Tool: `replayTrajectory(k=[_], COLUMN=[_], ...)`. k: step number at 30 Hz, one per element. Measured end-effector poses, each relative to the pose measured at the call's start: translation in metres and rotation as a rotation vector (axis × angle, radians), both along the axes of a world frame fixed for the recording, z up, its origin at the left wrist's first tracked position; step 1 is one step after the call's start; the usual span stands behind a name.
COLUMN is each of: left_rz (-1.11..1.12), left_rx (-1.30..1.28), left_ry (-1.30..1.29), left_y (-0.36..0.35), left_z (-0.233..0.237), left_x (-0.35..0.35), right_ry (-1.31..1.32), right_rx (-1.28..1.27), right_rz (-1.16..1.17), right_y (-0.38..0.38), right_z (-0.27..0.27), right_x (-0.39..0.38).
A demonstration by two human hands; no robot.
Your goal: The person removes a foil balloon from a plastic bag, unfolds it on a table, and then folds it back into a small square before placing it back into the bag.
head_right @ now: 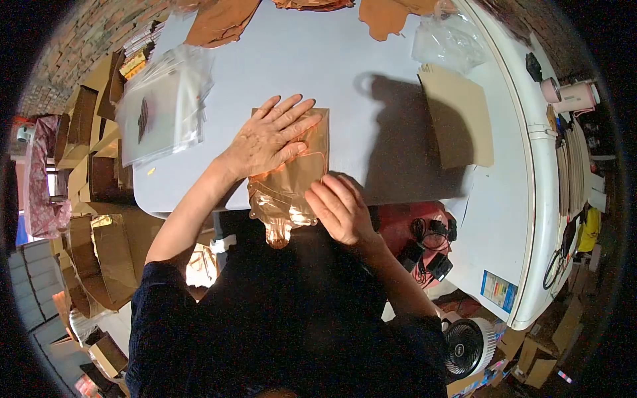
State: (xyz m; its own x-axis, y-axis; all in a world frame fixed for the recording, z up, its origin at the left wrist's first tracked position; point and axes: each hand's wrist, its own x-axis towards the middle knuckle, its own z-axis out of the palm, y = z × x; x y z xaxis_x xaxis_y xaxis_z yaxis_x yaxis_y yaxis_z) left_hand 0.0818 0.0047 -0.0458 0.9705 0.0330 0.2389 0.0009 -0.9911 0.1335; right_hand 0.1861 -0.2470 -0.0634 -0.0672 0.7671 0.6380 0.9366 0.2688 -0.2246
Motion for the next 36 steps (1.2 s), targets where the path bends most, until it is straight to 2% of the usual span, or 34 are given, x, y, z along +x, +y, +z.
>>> replayTrajectory(k=[7,10,12,15,21,24,27,30,31,34,36], left_rz=[0.005,0.003,-0.001,0.008,0.027,0.014,0.081,0.084,0.105,0.253,0.27], left_rx=[0.002,0.012,0.016,0.06,0.002,-0.081,-0.059,-0.432,-0.571,-0.939,-0.948], left_ry=[-0.006,-0.011,-0.016,-0.008,0.041,-0.046,-0.113,-0.159,-0.288,-0.107,-0.083], left_y=[-0.001,0.0,0.0,-0.001,-0.002,0.001,0.006,0.019,0.018,0.009,-0.001], left_z=[0.0,-0.001,-0.002,0.002,0.009,0.009,0.015,0.029,0.03,0.054,0.049], left_x=[-0.001,-0.001,-0.001,0.0,0.001,0.002,0.003,-0.008,-0.014,-0.049,-0.072], right_ry=[0.112,0.26,0.422,0.607,0.586,0.537,0.527,0.546,0.554,0.559,0.522], right_rx=[0.001,-0.075,-0.219,-0.326,-0.381,-0.48,-0.522,-0.541,-0.548,-0.545,-0.549], right_rz=[0.026,-0.044,-0.246,-0.322,-0.334,-0.381,-0.389,-0.391,-0.395,-0.389,-0.381], right_y=[0.006,0.008,0.01,0.03,0.044,0.051,0.053,0.052,0.053,0.054,0.053], right_z=[0.0,0.008,0.017,0.046,0.034,0.041,0.045,0.042,0.041,0.047,0.04], right_x=[-0.003,-0.005,-0.01,-0.007,0.007,0.008,0.009,0.011,0.011,0.011,0.013])
